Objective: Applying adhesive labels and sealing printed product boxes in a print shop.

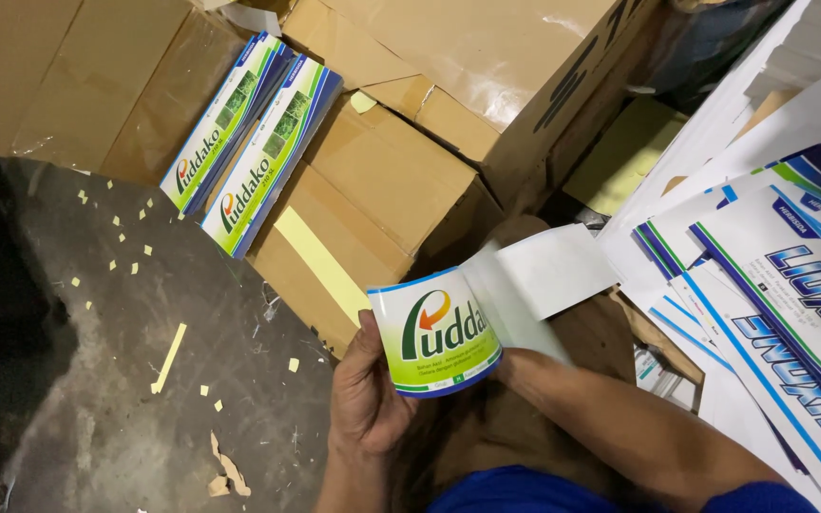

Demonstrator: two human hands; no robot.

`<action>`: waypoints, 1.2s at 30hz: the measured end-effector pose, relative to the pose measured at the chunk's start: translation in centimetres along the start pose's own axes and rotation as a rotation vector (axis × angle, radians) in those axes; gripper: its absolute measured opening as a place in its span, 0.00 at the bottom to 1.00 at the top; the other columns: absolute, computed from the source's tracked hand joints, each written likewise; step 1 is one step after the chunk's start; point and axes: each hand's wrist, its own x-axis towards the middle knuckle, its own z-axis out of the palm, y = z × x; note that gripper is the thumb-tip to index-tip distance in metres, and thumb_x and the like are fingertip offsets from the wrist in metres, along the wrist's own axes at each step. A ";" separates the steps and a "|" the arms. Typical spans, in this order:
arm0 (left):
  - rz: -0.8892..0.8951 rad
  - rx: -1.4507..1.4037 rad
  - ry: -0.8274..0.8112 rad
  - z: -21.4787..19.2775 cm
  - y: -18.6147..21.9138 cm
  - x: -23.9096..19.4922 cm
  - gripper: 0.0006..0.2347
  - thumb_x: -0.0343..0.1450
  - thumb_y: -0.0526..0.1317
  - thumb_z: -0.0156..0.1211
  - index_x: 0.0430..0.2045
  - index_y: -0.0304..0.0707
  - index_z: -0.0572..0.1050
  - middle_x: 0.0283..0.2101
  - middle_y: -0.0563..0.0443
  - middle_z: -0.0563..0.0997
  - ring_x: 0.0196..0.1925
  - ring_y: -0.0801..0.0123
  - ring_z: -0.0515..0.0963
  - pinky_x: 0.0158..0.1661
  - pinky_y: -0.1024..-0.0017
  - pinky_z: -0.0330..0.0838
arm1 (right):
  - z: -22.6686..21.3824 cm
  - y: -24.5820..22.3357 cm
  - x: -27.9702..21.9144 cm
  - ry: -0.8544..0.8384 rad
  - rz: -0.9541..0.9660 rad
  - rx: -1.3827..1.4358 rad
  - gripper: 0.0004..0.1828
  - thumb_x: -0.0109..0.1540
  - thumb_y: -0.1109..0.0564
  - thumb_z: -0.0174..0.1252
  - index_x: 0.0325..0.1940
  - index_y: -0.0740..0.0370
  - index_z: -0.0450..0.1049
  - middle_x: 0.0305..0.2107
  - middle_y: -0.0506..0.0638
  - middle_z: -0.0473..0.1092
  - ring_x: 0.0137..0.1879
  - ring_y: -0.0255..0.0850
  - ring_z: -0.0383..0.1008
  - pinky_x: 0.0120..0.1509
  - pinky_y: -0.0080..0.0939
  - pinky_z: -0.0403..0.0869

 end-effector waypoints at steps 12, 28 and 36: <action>-0.031 -0.032 -0.026 -0.1 -0.2 0.0 0.17 0.77 0.45 0.55 0.54 0.29 0.74 0.54 0.41 0.81 0.55 0.57 0.81 0.58 0.57 0.74 | 8.1 3.3 2.4 -0.005 0.070 0.042 0.22 0.78 0.47 0.51 0.66 0.68 0.70 0.54 0.56 0.74 0.58 0.41 0.75 0.63 0.41 0.75; -0.028 -0.050 -0.073 2.3 -0.1 -0.3 0.21 0.76 0.45 0.55 0.59 0.26 0.69 0.61 0.36 0.76 0.61 0.57 0.78 0.60 0.59 0.73 | 5.1 3.8 3.3 -0.018 0.133 0.006 0.21 0.77 0.48 0.51 0.66 0.68 0.70 0.54 0.56 0.74 0.57 0.41 0.76 0.62 0.41 0.76; 0.097 0.111 -0.041 1.7 -0.2 -0.4 0.17 0.77 0.44 0.54 0.51 0.26 0.73 0.51 0.40 0.82 0.53 0.60 0.81 0.55 0.62 0.76 | 8.5 3.7 2.1 -0.053 0.111 -0.234 0.20 0.74 0.50 0.52 0.64 0.66 0.70 0.54 0.56 0.74 0.57 0.43 0.76 0.61 0.44 0.76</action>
